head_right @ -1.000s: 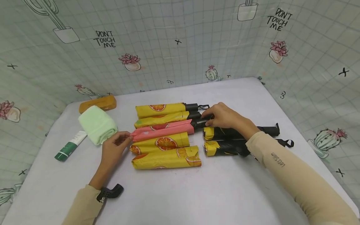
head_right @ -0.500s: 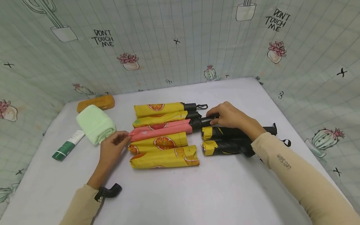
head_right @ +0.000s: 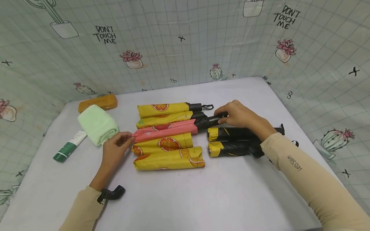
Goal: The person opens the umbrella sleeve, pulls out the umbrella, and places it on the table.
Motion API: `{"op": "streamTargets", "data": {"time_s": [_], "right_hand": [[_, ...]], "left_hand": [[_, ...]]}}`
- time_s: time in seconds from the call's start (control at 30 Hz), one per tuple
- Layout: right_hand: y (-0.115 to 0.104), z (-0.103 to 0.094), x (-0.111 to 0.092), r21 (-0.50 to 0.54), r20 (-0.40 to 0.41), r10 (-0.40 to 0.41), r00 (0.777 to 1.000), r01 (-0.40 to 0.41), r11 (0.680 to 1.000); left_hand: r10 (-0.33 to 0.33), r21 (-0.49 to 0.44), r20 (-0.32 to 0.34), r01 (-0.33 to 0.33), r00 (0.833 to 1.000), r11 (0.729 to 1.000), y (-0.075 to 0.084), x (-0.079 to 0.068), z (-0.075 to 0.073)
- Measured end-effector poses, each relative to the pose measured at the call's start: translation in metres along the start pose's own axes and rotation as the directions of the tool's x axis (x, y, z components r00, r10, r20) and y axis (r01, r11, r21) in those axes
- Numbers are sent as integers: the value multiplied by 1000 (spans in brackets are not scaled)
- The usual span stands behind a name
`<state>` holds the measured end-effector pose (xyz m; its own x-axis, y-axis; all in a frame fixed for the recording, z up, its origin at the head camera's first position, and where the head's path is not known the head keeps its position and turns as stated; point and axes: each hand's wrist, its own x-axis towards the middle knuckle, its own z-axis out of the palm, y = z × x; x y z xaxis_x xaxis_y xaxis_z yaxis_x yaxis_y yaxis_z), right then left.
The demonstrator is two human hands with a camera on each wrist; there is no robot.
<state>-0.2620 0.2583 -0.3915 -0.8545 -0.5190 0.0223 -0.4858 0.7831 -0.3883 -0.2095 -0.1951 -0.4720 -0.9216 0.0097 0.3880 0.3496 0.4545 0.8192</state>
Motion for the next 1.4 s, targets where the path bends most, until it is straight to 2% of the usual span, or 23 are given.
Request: {"op": "streamTargets", "data": {"time_s": [0.1, 0.53, 0.87, 1.1, 1.4], "right_hand": [[3, -2, -2, -5, -10, -4, 1000, 4, 1000], [17, -13, -20, -54, -47, 19, 999, -21, 998], [21, -21, -26, -78, -56, 18, 998, -22, 997], [28, -23, -30, -99, -60, 15, 998, -21, 995], [37, -29, -41, -131, -81, 44, 996, -54, 990]], "left_hand": [[0, 0, 4, 0, 1000, 1000, -6, 1, -1], [-5, 13, 19, 5, 1000, 1000, -5, 0, -2], [3, 16, 21, -3, 1000, 1000, -6, 1, -1], [-19, 17, 13, 19, 1000, 1000, -6, -2, -3], [-2, 0, 22, 2, 1000, 1000, -6, -1, -2]]}}
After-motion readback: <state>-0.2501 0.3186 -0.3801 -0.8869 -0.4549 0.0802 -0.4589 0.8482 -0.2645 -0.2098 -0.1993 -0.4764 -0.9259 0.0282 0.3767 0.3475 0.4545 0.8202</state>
